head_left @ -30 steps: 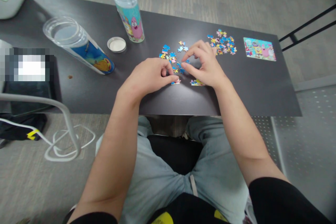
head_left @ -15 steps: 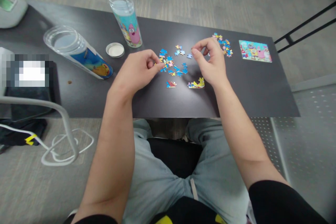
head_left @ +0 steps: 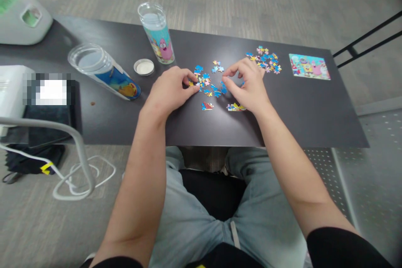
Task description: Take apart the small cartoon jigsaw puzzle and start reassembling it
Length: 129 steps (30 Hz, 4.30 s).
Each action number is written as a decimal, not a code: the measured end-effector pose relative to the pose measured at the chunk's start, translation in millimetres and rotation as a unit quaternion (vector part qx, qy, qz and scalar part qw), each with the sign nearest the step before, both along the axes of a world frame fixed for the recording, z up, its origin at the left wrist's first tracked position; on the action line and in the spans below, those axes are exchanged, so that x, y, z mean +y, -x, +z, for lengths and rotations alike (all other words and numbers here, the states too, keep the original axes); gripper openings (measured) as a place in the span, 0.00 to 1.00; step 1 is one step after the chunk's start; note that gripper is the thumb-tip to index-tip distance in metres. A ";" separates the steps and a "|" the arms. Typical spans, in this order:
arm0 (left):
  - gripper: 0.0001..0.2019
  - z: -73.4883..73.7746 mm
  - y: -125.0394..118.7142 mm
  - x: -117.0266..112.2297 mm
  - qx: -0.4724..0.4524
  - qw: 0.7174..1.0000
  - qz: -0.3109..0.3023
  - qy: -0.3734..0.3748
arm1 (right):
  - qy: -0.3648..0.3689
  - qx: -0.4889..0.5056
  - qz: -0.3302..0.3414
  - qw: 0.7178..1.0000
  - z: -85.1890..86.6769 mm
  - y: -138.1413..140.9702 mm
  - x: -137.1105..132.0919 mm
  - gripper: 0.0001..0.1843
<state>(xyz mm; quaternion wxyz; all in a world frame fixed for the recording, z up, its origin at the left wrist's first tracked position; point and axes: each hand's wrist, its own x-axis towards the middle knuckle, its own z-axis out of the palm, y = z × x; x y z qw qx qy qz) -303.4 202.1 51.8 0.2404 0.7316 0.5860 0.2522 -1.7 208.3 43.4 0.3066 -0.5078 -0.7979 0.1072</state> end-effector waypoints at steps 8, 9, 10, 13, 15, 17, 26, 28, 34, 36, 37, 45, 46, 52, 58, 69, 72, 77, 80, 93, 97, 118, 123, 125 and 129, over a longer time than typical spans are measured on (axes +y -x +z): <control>0.08 7.8 -9.0 -1.0 0.020 1.000 0.016 0.016 | -0.019 -0.006 -0.014 1.000 -4.0 0.3 -2.6 0.07; 0.08 7.4 -8.7 -0.3 0.017 1.000 0.018 0.015 | -0.018 -0.003 -0.013 1.000 -3.7 0.4 -3.1 0.06; 0.08 6.8 -8.0 0.6 0.013 1.000 0.020 0.014 | -0.017 -0.001 -0.013 1.000 -3.1 0.4 -3.5 0.06; 0.07 4.4 -4.4 4.0 0.010 1.000 0.025 0.012 | -0.009 0.000 -0.013 1.000 -1.3 0.1 -4.1 0.05; 0.06 3.6 -2.7 5.7 0.011 0.999 0.028 0.011 | -0.002 -0.006 -0.011 1.000 -0.8 -0.3 -4.0 0.05; 0.05 4.0 -3.7 6.3 0.010 0.999 0.032 0.007 | 0.003 -0.013 -0.009 1.000 -1.0 -0.3 -4.2 0.06; 0.11 5.8 -35.9 9.7 0.024 0.999 0.009 -0.031 | 0.010 -0.017 -0.003 1.000 1.8 4.2 -11.1 0.06; 0.11 4.3 -38.6 12.1 0.035 0.999 -0.002 -0.022 | 0.010 -0.015 -0.004 1.000 2.1 2.4 -11.0 0.06; 0.10 1.7 -39.7 13.5 0.023 0.999 -0.004 -0.035 | 0.003 -0.030 -0.004 1.000 -1.1 -6.8 -6.6 0.06; 0.09 3.3 -40.0 12.9 0.002 0.999 -0.002 -0.040 | 0.002 -0.033 -0.004 0.999 -2.0 -8.6 -5.2 0.06; 0.09 4.6 -40.2 12.7 -0.017 0.999 -0.001 -0.037 | 0.002 -0.031 -0.004 0.999 -2.2 -9.1 -4.6 0.06; 0.12 13.1 -49.2 8.8 -0.194 0.980 -0.049 0.001 | 0.025 0.000 0.029 0.999 -1.1 -7.8 -3.6 0.11; 0.10 13.2 -51.3 7.1 -0.208 0.977 -0.056 0.004 | 0.029 0.010 0.036 0.999 -0.5 -7.4 -3.5 0.12; 0.14 16.3 -58.6 -5.1 -0.242 0.968 -0.044 0.042 | 0.059 0.069 0.052 0.994 0.9 -6.1 1.5 0.22; 0.32 24.3 -53.8 -11.2 -0.240 0.963 -0.087 0.082 | 0.097 0.132 0.097 0.982 2.3 -15.9 7.6 0.33; 0.22 29.5 -41.9 -11.2 -0.154 0.984 -0.082 0.045 | 0.173 0.002 0.166 0.971 26.4 -28.0 -13.2 0.15; 0.20 31.2 -46.8 -14.2 -0.111 0.983 -0.125 0.070 | 0.178 -0.007 0.146 0.973 27.1 -24.5 -11.8 0.15; 0.15 32.3 -53.8 -16.1 -0.050 0.976 -0.199 0.075 | 0.180 0.010 0.136 0.974 31.9 -36.6 -9.8 0.14; 0.15 32.6 -58.0 -16.0 -0.021 0.977 -0.197 0.079 | 0.187 0.004 0.126 0.974 31.7 -43.8 -10.1 0.18; 0.13 24.5 -65.0 -13.2 0.007 0.983 -0.175 0.055 | 0.142 -0.046 0.112 0.982 20.0 -47.5 -10.7 0.18; 0.10 26.7 -65.1 -14.4 0.003 0.984 -0.173 0.045 | 0.149 -0.034 0.111 0.982 21.4 -46.6 -10.4 0.20; 0.03 32.9 -68.2 -11.1 0.046 0.982 -0.174 0.056 | 0.158 -0.014 0.139 0.978 16.0 -52.4 -4.5 0.28; 0.09 35.5 -66.0 -9.2 0.070 0.975 -0.203 0.053 | 0.190 -0.025 0.144 0.971 24.7 -52.6 -5.2 0.24; 0.12 36.5 -65.7 -9.6 0.074 0.973 -0.214 0.051 | 0.198 -0.025 0.150 0.968 28.1 -52.9 -5.3 0.22; 0.13 37.6 -66.9 -10.5 0.079 0.971 -0.219 0.044 | 0.204 -0.022 0.152 0.967 30.4 -53.1 -4.6 0.23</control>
